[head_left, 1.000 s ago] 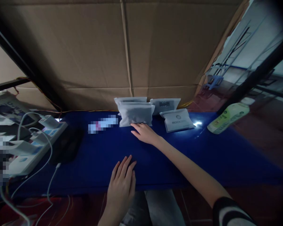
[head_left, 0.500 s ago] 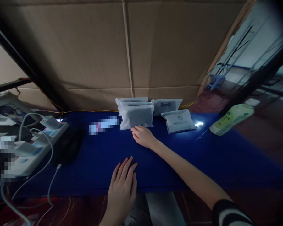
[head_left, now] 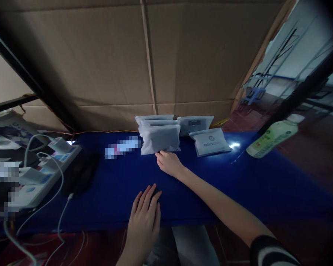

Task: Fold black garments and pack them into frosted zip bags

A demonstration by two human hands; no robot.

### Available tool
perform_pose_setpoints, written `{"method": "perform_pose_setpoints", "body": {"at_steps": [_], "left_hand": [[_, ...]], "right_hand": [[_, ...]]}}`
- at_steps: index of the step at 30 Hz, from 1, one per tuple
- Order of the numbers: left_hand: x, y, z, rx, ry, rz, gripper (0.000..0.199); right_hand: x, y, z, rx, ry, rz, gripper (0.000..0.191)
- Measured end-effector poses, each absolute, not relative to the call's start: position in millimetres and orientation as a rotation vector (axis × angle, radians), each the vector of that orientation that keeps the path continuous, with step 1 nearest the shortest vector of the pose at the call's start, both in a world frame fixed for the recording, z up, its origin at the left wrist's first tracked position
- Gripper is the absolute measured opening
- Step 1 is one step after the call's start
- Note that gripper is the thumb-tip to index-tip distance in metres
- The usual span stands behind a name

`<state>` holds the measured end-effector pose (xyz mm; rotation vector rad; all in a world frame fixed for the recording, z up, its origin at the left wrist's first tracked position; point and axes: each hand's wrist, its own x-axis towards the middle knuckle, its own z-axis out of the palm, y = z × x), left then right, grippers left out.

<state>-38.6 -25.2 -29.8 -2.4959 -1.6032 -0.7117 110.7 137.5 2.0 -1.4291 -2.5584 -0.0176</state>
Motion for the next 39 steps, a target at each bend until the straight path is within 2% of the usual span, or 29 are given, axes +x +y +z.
{"method": "perform_pose_setpoints", "body": {"at_steps": [5,11,18,25,34,39], "left_hand": [[-49.8,-8.0,4.1,-2.763,-1.698,-0.554,0.030],[-48.4,61.2,43.5,-2.793,-1.743,-0.287,0.029],[-18.4,135.7,24.7,-2.694,-1.772,-0.268,0.025],[-9.7,147.0,8.7,-2.749,-1.685,-0.420,0.021],[-22.9,148.6,4.4,-2.938,-1.519,-0.581,0.022],[-23.8,149.8,3.0,-2.976,-1.465,-0.599,0.023]], "right_hand": [[110.1,135.4,1.7,-1.474,-2.571,0.007,0.031],[122.6,131.7,3.0,-1.460,-2.550,0.030,0.026],[149.2,134.6,-1.8,-1.386,-2.520,0.042,0.025],[184.9,137.2,-10.5,-1.339,-2.433,-0.049,0.023],[266.9,151.2,-2.2,-1.721,-1.870,-0.397,0.034],[268.6,154.5,-17.5,-1.869,-1.870,-0.481,0.055]]}}
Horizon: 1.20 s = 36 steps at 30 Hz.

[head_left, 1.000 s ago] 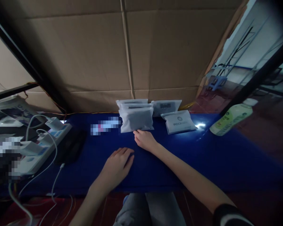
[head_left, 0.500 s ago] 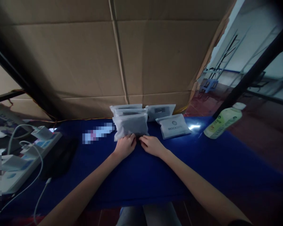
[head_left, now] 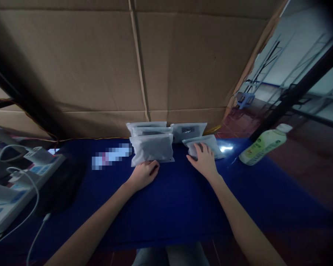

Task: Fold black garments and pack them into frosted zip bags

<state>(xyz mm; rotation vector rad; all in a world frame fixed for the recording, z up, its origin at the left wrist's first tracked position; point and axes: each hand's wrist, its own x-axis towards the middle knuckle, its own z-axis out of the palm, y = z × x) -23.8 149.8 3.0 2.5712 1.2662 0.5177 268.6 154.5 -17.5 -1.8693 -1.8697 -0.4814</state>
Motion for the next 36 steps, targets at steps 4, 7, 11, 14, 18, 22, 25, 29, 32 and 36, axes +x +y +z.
{"method": "perform_pose_setpoints", "body": {"at_steps": [4,7,11,14,18,22,25,29,32,36], "left_hand": [[-25.2,149.9,3.1,2.575,1.248,0.523,0.024],[-25.4,149.9,2.9,2.576,1.244,0.532,0.024],[-24.8,149.4,2.4,2.569,1.240,0.544,0.025],[-24.6,148.9,3.0,2.552,1.233,0.546,0.025],[-23.1,146.8,7.3,2.508,1.219,0.534,0.026],[-17.5,130.8,20.1,2.436,1.190,0.497,0.024],[-12.2,102.9,33.0,2.369,1.190,0.460,0.033],[-9.4,56.4,41.1,2.175,1.243,0.393,0.044],[-9.9,26.0,36.3,2.012,1.298,0.361,0.039],[-8.7,-8.8,24.9,1.821,1.373,0.374,0.039]], "right_hand": [[259.0,153.4,-21.8,-1.993,-1.889,-0.431,0.055],[254.3,150.2,-17.8,-2.058,-1.886,-0.405,0.054],[249.8,138.4,-10.2,-2.122,-1.953,-0.387,0.053],[243.7,118.6,-7.9,-2.157,-1.983,-0.395,0.051],[223.7,68.6,-15.2,-2.136,-1.957,-0.447,0.050],[189.9,3.7,-27.2,-2.016,-1.905,-0.365,0.059],[169.3,-34.5,-28.5,-1.876,-1.903,-0.249,0.067],[164.2,-59.4,-19.2,-1.711,-2.038,-0.117,0.074],[166.9,-64.6,-14.2,-1.610,-2.105,-0.065,0.074],[160.0,-69.1,-18.3,-1.507,-2.058,-0.086,0.063]]}}
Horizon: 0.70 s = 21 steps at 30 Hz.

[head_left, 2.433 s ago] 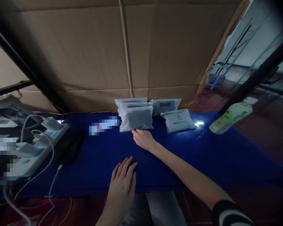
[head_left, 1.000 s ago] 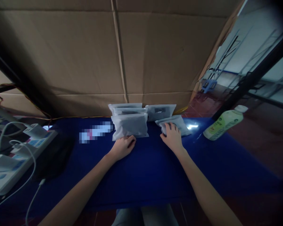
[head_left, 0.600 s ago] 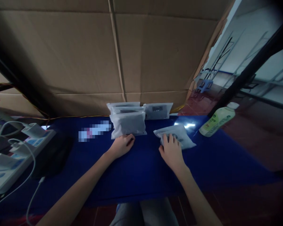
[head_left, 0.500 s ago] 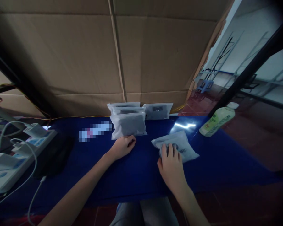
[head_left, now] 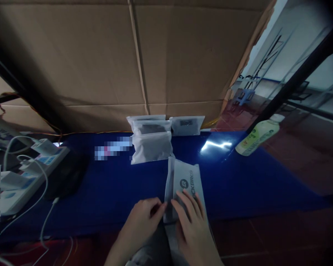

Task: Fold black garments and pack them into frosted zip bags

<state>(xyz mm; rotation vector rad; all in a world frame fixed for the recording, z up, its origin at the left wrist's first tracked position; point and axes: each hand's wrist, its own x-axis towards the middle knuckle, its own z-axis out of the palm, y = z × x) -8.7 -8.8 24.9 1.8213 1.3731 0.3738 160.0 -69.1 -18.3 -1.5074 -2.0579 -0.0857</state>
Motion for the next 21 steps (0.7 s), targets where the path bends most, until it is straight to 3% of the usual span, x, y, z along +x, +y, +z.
{"method": "perform_pose_setpoints", "body": {"at_steps": [8,21], "left_hand": [[-0.7,-48.3,19.4,1.628,1.357,0.431,0.039],[6.8,-29.9,20.5,1.648,1.479,0.553,0.040]], "right_hand": [[157.3,-82.6,-31.6,-1.361,-1.978,-0.027,0.055],[161.9,-79.1,-17.6,-1.128,-1.958,-0.192,0.029]]}}
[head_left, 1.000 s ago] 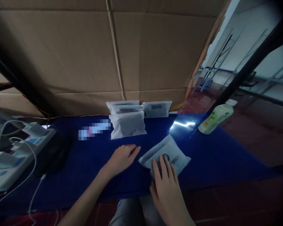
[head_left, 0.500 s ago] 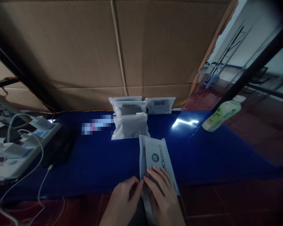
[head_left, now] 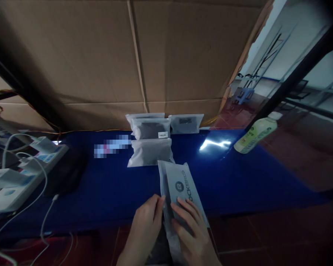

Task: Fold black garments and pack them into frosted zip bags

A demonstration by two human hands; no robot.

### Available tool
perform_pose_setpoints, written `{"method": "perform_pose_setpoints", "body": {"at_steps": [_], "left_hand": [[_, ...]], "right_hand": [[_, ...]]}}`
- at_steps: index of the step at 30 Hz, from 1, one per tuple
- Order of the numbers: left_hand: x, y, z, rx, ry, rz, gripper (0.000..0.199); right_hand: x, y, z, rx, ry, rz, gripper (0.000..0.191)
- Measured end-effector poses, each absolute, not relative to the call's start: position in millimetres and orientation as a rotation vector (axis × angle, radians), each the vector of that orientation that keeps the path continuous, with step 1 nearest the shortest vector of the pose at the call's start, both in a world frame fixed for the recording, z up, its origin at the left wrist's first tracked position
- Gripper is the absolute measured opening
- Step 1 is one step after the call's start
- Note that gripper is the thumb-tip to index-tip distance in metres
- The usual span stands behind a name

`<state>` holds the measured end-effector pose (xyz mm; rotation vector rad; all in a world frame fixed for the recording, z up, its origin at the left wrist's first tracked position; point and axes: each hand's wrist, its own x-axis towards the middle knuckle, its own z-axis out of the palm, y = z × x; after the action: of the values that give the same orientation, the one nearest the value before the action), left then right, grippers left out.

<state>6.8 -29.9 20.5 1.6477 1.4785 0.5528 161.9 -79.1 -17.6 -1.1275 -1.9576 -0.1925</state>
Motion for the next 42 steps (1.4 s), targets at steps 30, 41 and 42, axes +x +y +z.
{"method": "perform_pose_setpoints", "body": {"at_steps": [30,41,42], "left_hand": [[-40.6,43.1,40.3,1.679,1.908,0.784,0.046],[-41.3,8.7,70.6,2.136,1.711,0.931,0.032],[-38.8,9.1,70.5,2.165,1.668,0.969,0.030]], "right_hand": [[174.1,-80.9,-9.2,-0.991,-1.781,-0.205,0.024],[214.6,-42.3,13.9,-1.270,-1.412,0.001,0.022],[217.0,-39.6,14.5,-1.279,-1.394,0.012,0.021]]}}
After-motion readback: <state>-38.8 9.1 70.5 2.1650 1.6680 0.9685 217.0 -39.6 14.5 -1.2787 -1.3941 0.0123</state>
